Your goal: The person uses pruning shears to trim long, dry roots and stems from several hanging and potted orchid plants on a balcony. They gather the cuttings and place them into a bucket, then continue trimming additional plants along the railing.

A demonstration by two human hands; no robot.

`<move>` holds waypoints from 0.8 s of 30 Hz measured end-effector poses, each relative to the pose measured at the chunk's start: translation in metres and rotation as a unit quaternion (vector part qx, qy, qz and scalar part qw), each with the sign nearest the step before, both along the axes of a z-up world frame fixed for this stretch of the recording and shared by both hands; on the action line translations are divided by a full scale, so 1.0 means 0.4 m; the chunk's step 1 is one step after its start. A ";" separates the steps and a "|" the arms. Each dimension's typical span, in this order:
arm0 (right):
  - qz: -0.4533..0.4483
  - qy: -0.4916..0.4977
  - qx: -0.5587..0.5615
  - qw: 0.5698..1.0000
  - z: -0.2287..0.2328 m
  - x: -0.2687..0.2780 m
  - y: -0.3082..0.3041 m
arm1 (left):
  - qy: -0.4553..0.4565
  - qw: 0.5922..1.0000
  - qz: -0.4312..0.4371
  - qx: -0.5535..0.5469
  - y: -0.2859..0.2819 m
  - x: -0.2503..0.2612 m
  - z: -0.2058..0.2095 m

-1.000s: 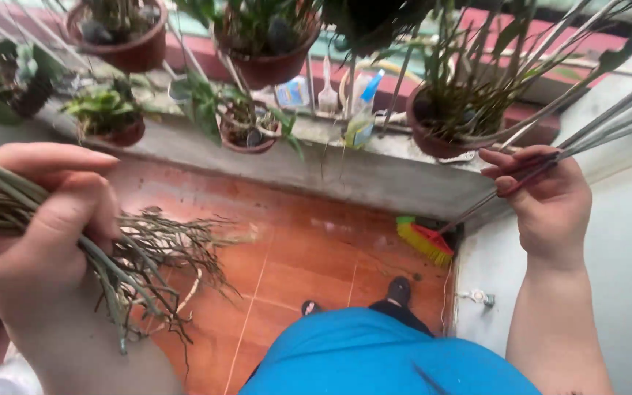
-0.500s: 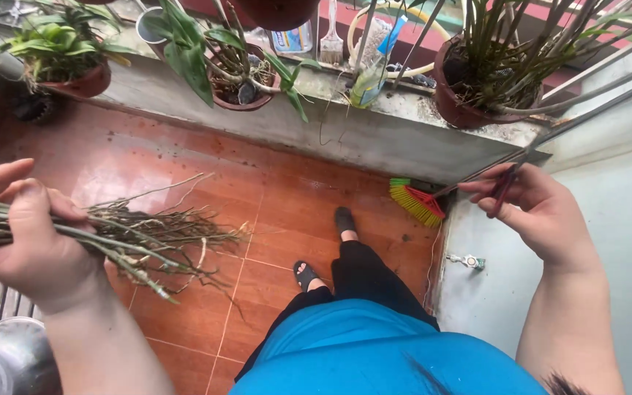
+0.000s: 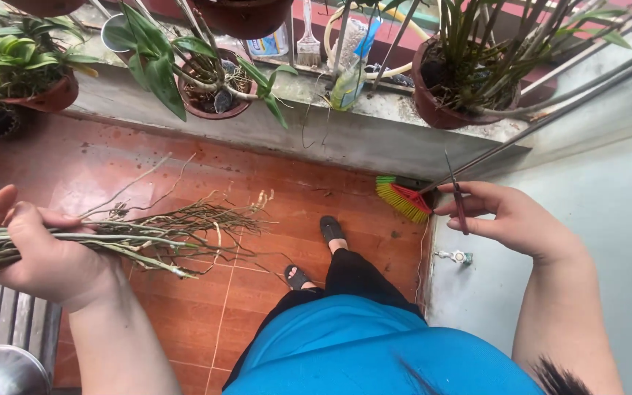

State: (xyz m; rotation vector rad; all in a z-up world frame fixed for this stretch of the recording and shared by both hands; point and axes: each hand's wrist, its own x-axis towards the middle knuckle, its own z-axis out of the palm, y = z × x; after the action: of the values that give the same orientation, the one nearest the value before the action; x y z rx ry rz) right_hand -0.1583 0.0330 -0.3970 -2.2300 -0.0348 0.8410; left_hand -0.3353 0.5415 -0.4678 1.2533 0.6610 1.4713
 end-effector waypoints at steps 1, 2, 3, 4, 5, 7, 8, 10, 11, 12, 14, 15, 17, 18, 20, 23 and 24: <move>-0.002 0.004 -0.003 1.000 -0.013 -0.014 -0.007 | -0.029 0.999 0.019 -0.035 -0.001 -0.001 0.002; -0.007 0.004 -0.002 1.000 -0.012 -0.033 -0.003 | -0.028 0.999 0.014 -0.035 0.002 -0.007 0.000; -0.014 0.016 -0.021 1.000 -0.010 -0.053 0.001 | -0.039 0.997 0.014 -0.059 0.004 -0.014 -0.001; -0.018 0.025 -0.041 0.999 -0.006 -0.065 0.007 | -0.052 0.995 0.017 -0.084 0.005 -0.020 -0.003; -0.020 0.024 -0.040 0.999 -0.025 -0.082 -0.004 | -0.053 0.995 0.016 -0.084 0.010 -0.025 -0.008; -0.038 0.037 0.002 0.999 -0.060 -0.095 -0.011 | -0.059 0.993 0.020 -0.100 0.024 -0.045 -0.014; -0.032 0.033 0.004 0.999 -0.079 -0.097 -0.006 | -0.064 0.993 0.025 -0.097 0.031 -0.054 -0.012; -0.015 0.052 0.021 0.998 -0.118 -0.096 0.001 | -0.054 0.989 0.057 -0.126 0.043 -0.071 -0.009; -0.008 0.050 0.023 0.998 -0.140 -0.086 0.006 | -0.057 0.989 0.063 -0.123 0.053 -0.076 -0.010; 0.001 0.061 0.019 0.998 -0.163 -0.079 0.009 | -0.056 0.989 0.067 -0.117 0.061 -0.081 -0.012; 0.012 0.072 0.016 0.997 -0.186 -0.065 0.030 | -0.056 0.990 0.074 -0.109 0.084 -0.083 -0.021; 0.029 0.070 0.017 0.997 -0.185 -0.058 0.049 | -0.059 0.988 0.086 -0.110 0.099 -0.080 -0.026; 0.041 0.069 0.017 0.997 -0.185 -0.053 0.069 | -0.062 0.987 0.094 -0.112 0.129 -0.061 -0.035; 0.024 0.089 0.019 0.996 -0.185 -0.043 0.075 | -0.082 0.983 0.110 -0.125 0.142 -0.054 -0.036; 0.015 0.111 0.017 0.994 -0.207 -0.006 0.069 | -0.101 0.976 0.133 -0.137 0.170 -0.040 -0.037; 0.048 0.102 0.020 0.993 -0.242 0.069 0.066 | -0.105 0.974 0.165 -0.116 0.192 -0.040 -0.029; 0.052 0.109 -0.030 0.992 -0.231 0.091 0.098 | -0.093 0.971 0.182 -0.127 0.195 -0.042 -0.016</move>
State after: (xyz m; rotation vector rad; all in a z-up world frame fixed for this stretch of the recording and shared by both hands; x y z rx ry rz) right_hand -0.1218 0.0720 -0.4894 -2.1936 -0.0215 1.1527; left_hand -0.3521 0.6193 -0.4743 0.8127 0.9534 1.7139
